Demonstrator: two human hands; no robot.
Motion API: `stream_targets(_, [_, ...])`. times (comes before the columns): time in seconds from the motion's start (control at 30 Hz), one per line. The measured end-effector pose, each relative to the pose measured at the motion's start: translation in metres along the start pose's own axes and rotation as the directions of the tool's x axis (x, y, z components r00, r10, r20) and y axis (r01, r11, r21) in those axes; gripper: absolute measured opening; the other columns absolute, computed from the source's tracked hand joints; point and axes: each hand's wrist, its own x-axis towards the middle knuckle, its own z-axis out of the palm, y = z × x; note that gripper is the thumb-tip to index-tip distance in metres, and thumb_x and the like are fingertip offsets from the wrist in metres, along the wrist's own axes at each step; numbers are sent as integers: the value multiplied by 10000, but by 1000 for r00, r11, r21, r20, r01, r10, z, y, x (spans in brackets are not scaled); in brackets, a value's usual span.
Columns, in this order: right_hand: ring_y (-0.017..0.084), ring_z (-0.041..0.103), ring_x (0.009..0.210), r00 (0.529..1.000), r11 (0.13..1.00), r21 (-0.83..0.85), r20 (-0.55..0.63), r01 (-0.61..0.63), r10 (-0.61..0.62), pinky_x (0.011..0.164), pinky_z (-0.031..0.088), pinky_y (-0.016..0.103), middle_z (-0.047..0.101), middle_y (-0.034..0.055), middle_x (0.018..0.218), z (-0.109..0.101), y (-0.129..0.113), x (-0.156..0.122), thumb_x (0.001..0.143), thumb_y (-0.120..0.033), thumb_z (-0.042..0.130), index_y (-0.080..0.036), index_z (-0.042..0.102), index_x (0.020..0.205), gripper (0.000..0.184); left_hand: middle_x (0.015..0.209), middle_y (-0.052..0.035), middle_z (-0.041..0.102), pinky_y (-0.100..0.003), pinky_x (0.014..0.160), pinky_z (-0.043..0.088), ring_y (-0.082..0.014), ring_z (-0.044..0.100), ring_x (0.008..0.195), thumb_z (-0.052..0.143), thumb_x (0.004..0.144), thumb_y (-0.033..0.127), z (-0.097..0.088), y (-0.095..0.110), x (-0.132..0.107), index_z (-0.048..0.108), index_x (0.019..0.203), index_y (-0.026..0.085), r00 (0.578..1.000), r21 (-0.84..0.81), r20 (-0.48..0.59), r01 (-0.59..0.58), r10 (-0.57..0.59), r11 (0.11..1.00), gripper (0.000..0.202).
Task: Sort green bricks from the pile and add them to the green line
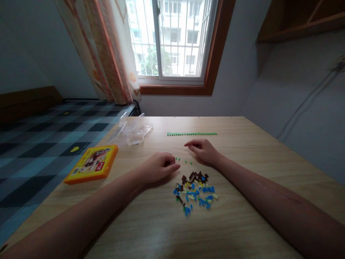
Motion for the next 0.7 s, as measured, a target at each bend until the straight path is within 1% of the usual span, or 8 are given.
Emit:
stream_targets(0.03, [99,474,604,1000,1000,17,-2,-21,21,579,362,227,670,26,729,0,1,1,870,-265,572,-152,772,986,258,598,38,460,-251,556,327,-110,423,568,535,912,447,-7,1,-2,507,630,170,988,-42,156,-1,8,999,396])
stream_targets(0.07, [97,465,591,999,999,31,-3,-36,37,567,354,225,669,24,715,0,3,1,864,-269,571,-148,772,981,263,591,44,467,-246,539,314,-105,409,551,561,893,470,-13,2,-5,516,644,171,956,-65,293,13,7,998,391])
stream_targets(0.1, [97,461,585,999,998,43,-4,-46,46,561,350,225,668,23,705,-1,4,2,858,-271,569,-145,773,974,266,595,45,485,-244,530,306,-102,405,544,586,877,488,-18,4,-7,528,660,173,921,-64,390,32,-5,997,387])
stream_targets(0.17, [101,474,594,999,997,65,-6,-52,52,568,360,226,679,26,719,0,5,3,847,-270,564,-143,772,965,271,607,43,518,-243,530,311,-102,417,543,639,839,488,-23,10,-11,541,670,179,876,-18,481,38,-24,999,366])
stream_targets(0.2, [105,488,604,999,996,72,-8,-53,54,574,370,228,687,30,734,0,6,3,842,-270,563,-143,772,963,273,611,40,529,-245,536,319,-106,429,548,658,823,479,-24,14,-13,546,664,182,874,14,485,18,-22,1000,356])
stream_targets(0.37, [140,591,738,999,997,67,-23,-46,48,663,436,249,730,58,863,2,8,3,833,-268,565,-155,776,946,265,624,20,559,-268,577,355,-127,476,570,703,777,487,-13,30,-17,560,621,187,906,161,422,-105,28,981,367])
stream_targets(0.5, [149,611,767,998,997,59,-25,-49,50,694,448,260,738,62,885,3,8,4,835,-262,560,-155,775,942,263,619,8,570,-277,552,336,-139,483,562,684,789,484,-10,37,-15,575,626,190,918,248,397,-101,-7,963,354])
stream_targets(0.7, [117,556,661,999,998,41,-19,-41,41,633,413,238,721,38,793,2,5,3,834,-254,563,-153,775,927,253,625,10,580,-271,540,322,-135,469,557,699,769,461,-10,39,-15,579,631,193,917,289,398,-99,-25,952,324])
